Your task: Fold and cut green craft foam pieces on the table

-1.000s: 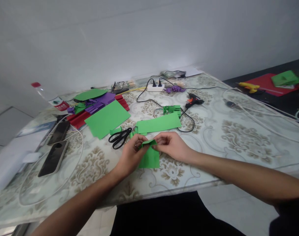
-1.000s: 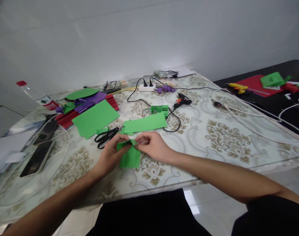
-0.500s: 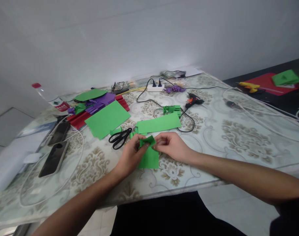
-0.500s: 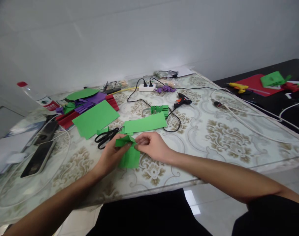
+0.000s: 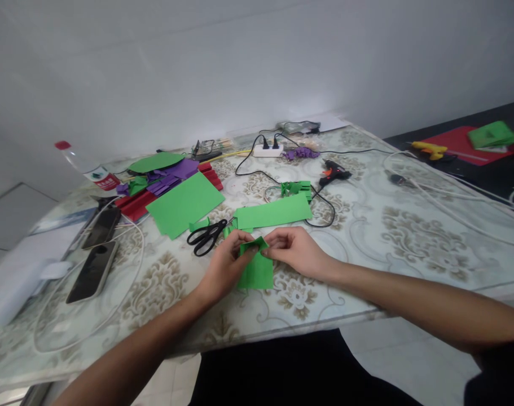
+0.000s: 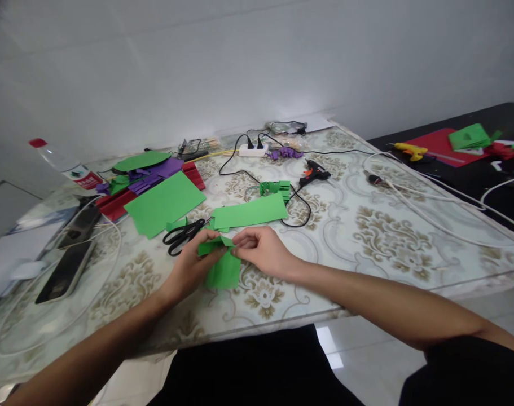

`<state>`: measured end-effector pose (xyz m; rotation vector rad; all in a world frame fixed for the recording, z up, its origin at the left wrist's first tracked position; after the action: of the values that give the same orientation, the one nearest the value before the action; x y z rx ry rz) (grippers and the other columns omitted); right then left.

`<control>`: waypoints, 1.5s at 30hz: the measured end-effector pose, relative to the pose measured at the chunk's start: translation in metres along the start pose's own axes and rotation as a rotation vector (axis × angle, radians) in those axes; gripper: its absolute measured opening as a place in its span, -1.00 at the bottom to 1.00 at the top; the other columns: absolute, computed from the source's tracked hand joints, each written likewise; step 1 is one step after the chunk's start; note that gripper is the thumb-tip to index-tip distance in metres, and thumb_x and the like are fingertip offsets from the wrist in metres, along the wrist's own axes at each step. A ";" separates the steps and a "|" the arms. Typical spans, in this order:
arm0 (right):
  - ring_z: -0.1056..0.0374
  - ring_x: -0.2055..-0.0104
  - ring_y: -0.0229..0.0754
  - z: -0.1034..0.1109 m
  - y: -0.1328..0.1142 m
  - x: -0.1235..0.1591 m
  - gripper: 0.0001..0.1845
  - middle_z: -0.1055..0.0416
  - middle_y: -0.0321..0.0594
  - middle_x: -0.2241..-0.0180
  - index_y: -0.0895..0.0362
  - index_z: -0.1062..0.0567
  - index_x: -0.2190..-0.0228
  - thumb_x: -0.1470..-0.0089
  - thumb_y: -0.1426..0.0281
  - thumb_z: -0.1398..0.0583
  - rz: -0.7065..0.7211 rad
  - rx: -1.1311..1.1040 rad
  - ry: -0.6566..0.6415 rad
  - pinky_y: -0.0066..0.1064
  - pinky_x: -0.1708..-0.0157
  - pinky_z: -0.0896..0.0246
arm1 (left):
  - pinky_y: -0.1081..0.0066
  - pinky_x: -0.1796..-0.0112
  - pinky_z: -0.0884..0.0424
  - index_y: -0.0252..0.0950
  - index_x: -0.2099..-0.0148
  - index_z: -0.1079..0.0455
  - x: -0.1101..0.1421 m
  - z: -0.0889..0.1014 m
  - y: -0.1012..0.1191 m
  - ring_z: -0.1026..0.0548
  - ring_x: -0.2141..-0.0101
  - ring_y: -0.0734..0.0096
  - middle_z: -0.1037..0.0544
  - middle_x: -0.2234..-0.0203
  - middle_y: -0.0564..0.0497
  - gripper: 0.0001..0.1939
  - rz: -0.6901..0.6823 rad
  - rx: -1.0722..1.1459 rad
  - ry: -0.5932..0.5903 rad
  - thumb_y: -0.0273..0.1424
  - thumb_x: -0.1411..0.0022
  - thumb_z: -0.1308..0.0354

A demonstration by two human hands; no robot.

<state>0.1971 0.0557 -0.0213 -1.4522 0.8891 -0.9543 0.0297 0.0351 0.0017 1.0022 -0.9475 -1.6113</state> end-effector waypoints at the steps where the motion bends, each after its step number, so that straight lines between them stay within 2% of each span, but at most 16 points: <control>1: -0.47 0.38 -0.20 0.000 0.000 0.000 -0.70 -0.58 -0.16 0.41 0.22 -0.60 0.34 0.16 0.32 -0.41 -0.003 -0.006 -0.002 -0.34 0.29 -0.36 | 0.44 0.35 -0.37 -0.25 0.27 -0.37 0.000 0.000 0.000 -0.45 0.36 0.40 -0.49 0.40 0.07 -0.94 0.005 -0.002 0.001 -0.39 -0.21 -0.18; 13: -0.47 0.41 -0.24 0.002 -0.002 -0.002 -0.73 -0.56 -0.25 0.48 0.17 -0.61 0.38 0.21 0.34 -0.45 -0.008 -0.071 0.010 -0.39 0.32 -0.36 | 0.45 0.37 -0.31 -0.27 0.28 -0.36 0.000 0.001 -0.005 -0.38 0.39 0.42 -0.43 0.44 0.08 -0.89 0.021 -0.057 0.006 -0.35 -0.21 -0.20; 20: -0.48 0.36 -0.23 0.003 -0.001 0.000 -0.75 -0.60 -0.20 0.40 0.16 -0.64 0.34 0.14 0.34 -0.42 -0.058 -0.090 0.004 -0.40 0.27 -0.36 | 0.39 0.27 -0.43 -0.30 0.20 -0.36 0.004 -0.004 -0.018 -0.46 0.30 0.35 -0.49 0.33 -0.01 -0.80 0.062 0.088 -0.053 -0.27 -0.25 -0.20; 27: -0.49 0.37 -0.19 0.003 -0.004 0.001 -0.78 -0.60 -0.20 0.39 0.12 -0.67 0.33 0.10 0.32 -0.41 -0.049 -0.061 0.007 -0.37 0.30 -0.37 | 0.41 0.36 -0.42 -0.30 0.30 -0.35 0.007 -0.002 -0.019 -0.44 0.43 0.41 -0.48 0.46 0.04 -0.86 0.036 -0.046 -0.040 -0.34 -0.25 -0.18; 30: -0.49 0.36 -0.18 0.003 -0.006 0.002 -0.77 -0.60 -0.20 0.40 0.12 -0.67 0.33 0.09 0.29 -0.40 -0.007 -0.030 0.002 -0.37 0.31 -0.37 | 0.40 0.30 -0.47 -0.28 0.14 -0.34 0.007 0.003 -0.011 -0.49 0.35 0.39 -0.49 0.33 0.02 -0.82 -0.053 -0.119 0.029 -0.37 -0.22 -0.21; 34: -0.47 0.38 -0.20 0.004 -0.008 0.002 -0.75 -0.57 -0.21 0.43 0.15 -0.65 0.32 0.06 0.27 -0.39 0.048 0.012 0.018 -0.38 0.32 -0.36 | 0.28 0.07 -0.48 -0.23 -0.12 -0.21 0.009 0.013 0.004 -0.51 0.10 0.28 -0.46 0.10 -0.06 -0.48 -0.245 -0.321 0.244 -0.44 -0.15 -0.30; 37: -0.46 0.37 -0.19 0.005 -0.006 0.001 -0.74 -0.57 -0.20 0.42 0.16 -0.64 0.29 0.05 0.29 -0.38 0.034 0.010 0.019 -0.36 0.29 -0.35 | 0.17 -0.04 -0.43 -0.22 -0.19 -0.15 0.013 0.018 0.016 -0.44 -0.07 0.16 -0.39 -0.03 -0.16 -0.37 -0.430 -0.424 0.363 -0.46 -0.14 -0.33; 39: -0.47 0.34 -0.19 0.005 -0.004 0.000 -0.74 -0.57 -0.20 0.40 0.16 -0.64 0.28 0.07 0.32 -0.38 0.003 -0.005 0.027 -0.36 0.25 -0.35 | 0.11 -0.08 -0.41 -0.21 -0.14 -0.21 0.015 0.020 0.022 -0.39 -0.13 0.11 -0.37 -0.06 -0.18 -0.45 -0.515 -0.474 0.378 -0.47 -0.15 -0.33; 40: -0.47 0.34 -0.20 0.006 -0.002 -0.001 -0.74 -0.57 -0.20 0.39 0.15 -0.64 0.28 0.08 0.34 -0.39 -0.016 -0.017 0.038 -0.36 0.24 -0.35 | 0.07 -0.12 -0.37 -0.21 -0.06 -0.28 0.015 0.020 0.025 -0.37 -0.15 0.09 -0.36 -0.07 -0.18 -0.55 -0.524 -0.518 0.366 -0.48 -0.16 -0.32; 42: -0.46 0.35 -0.22 0.006 0.000 -0.002 -0.75 -0.57 -0.22 0.40 0.14 -0.64 0.30 0.11 0.37 -0.40 -0.055 -0.047 0.062 -0.39 0.26 -0.34 | 0.06 -0.13 -0.35 -0.21 0.10 -0.41 0.015 0.018 0.029 -0.32 -0.20 0.05 -0.31 -0.15 -0.18 -0.80 -0.522 -0.590 0.315 -0.50 -0.22 -0.26; 45: -0.43 0.41 -0.25 0.006 0.003 -0.002 -0.74 -0.54 -0.26 0.44 0.14 -0.63 0.31 0.15 0.39 -0.41 -0.111 -0.100 0.078 -0.43 0.35 -0.32 | 0.00 -0.17 -0.30 -0.22 0.18 -0.49 0.014 0.015 0.030 -0.28 -0.23 0.00 -0.28 -0.21 -0.17 -0.91 -0.492 -0.659 0.249 -0.48 -0.27 -0.21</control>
<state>0.2019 0.0601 -0.0247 -1.5718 0.9324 -1.0681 0.0226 0.0168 0.0322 0.9627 0.0365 -1.9501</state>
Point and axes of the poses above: each hand's wrist, its own x-axis away from the middle knuckle, its own z-axis out of the back of the hand, y = z × x, the point moved 4 cm from there along -x, towards the middle knuckle
